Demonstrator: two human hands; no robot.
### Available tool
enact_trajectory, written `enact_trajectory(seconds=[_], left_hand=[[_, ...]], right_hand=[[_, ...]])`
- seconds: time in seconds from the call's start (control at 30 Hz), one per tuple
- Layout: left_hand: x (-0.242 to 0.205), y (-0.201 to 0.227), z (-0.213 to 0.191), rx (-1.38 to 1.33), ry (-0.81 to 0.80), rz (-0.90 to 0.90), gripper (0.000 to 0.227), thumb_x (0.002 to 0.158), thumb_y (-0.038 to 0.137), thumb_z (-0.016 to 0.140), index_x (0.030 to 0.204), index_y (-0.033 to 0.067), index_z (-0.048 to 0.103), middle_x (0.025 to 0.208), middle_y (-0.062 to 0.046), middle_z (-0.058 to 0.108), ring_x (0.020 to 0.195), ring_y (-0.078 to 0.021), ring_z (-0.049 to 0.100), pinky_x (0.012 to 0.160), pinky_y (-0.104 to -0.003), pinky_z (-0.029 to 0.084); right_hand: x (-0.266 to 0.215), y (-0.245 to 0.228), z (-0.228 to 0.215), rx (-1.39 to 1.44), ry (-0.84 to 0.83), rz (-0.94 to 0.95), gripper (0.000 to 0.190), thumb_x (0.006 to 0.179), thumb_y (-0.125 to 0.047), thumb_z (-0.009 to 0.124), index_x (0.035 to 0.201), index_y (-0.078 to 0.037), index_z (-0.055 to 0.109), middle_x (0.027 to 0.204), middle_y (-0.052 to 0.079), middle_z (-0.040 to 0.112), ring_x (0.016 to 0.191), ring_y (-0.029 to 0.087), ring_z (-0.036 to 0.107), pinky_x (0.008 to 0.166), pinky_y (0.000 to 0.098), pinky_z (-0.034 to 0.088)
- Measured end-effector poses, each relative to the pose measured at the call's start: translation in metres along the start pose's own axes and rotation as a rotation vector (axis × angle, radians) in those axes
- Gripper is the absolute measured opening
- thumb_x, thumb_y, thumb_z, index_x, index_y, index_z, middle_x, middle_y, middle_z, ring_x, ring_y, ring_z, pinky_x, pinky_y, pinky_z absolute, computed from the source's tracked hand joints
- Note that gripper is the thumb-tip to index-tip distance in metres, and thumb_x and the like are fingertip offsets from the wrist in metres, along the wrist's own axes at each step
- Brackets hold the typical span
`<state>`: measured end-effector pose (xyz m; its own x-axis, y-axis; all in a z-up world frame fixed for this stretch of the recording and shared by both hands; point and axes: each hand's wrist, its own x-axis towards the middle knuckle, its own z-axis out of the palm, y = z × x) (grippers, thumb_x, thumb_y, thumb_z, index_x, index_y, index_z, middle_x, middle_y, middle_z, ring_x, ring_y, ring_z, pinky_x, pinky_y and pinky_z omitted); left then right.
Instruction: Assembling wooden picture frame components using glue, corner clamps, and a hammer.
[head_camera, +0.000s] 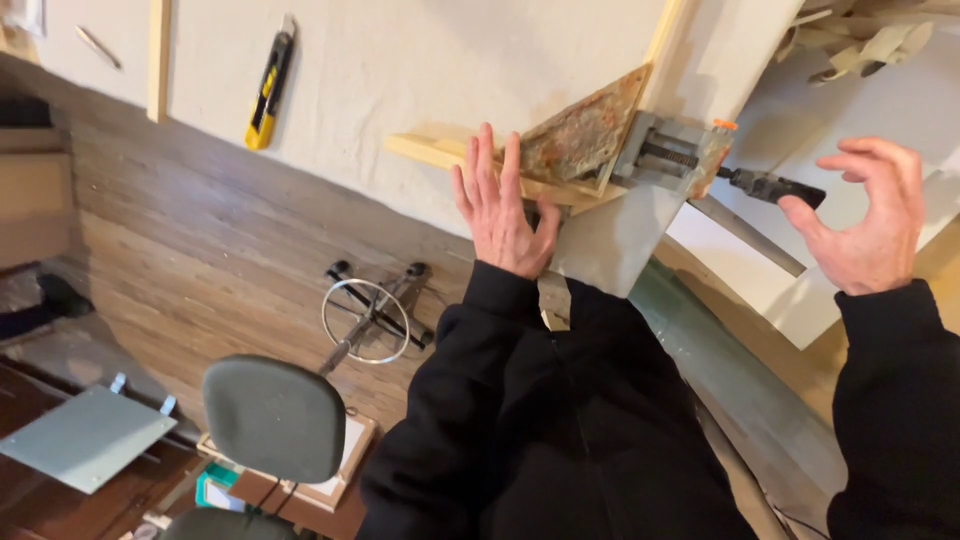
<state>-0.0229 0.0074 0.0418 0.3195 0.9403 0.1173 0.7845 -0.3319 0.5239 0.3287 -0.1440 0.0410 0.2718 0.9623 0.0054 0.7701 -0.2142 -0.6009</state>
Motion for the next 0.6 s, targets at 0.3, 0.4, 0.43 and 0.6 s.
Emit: enact_trajectory(seconds=[0.3, 0.4, 0.43, 0.6], left_hand=[[0.050, -0.004, 0.018, -0.058, -0.219, 0.187, 0.097, 0.083, 0.036, 0.083, 0.159, 0.0053, 0.032, 0.154, -0.017, 0.048, 0.146, -0.0319, 0.044, 0.127, -0.054, 0.025], [0.061, -0.005, 0.012, -0.117, -0.281, 0.237, 0.097, 0.084, 0.040, 0.086, 0.157, 0.0040, 0.035, 0.143, -0.018, 0.057, 0.133, -0.0324, 0.056, 0.116, -0.049, 0.041], [0.065, -0.004, 0.007, -0.146, -0.295, 0.249, 0.095, 0.085, 0.039, 0.087, 0.157, 0.0040, 0.036, 0.140, -0.018, 0.060, 0.127, -0.0320, 0.061, 0.111, -0.046, 0.049], [0.084, -0.031, 0.004, -0.199, -0.200, 0.265, 0.088, 0.086, 0.036, 0.088, 0.153, 0.0058, 0.040, 0.137, -0.017, 0.063, 0.122, -0.0294, 0.065, 0.104, -0.041, 0.055]], right_hand=[[0.027, -0.013, 0.001, 0.089, -0.002, 0.042, 0.023, 0.101, -0.014, 0.082, 0.113, -0.002, 0.066, 0.125, 0.011, 0.061, 0.116, 0.025, 0.062, 0.106, 0.0360, 0.052], [0.055, -0.023, 0.010, 0.169, -0.068, 0.113, 0.021, 0.106, -0.017, 0.077, 0.115, -0.002, 0.066, 0.120, 0.011, 0.068, 0.110, 0.023, 0.066, 0.102, 0.0374, 0.054], [0.068, -0.028, 0.014, 0.195, -0.120, 0.128, 0.024, 0.106, -0.020, 0.077, 0.118, -0.002, 0.068, 0.118, 0.012, 0.071, 0.108, 0.023, 0.068, 0.102, 0.0408, 0.055], [0.135, -0.054, 0.055, 0.219, -0.273, 0.080, 0.030, 0.108, -0.028, 0.071, 0.113, -0.001, 0.060, 0.110, 0.015, 0.072, 0.104, 0.024, 0.069, 0.095, 0.0411, 0.056]])
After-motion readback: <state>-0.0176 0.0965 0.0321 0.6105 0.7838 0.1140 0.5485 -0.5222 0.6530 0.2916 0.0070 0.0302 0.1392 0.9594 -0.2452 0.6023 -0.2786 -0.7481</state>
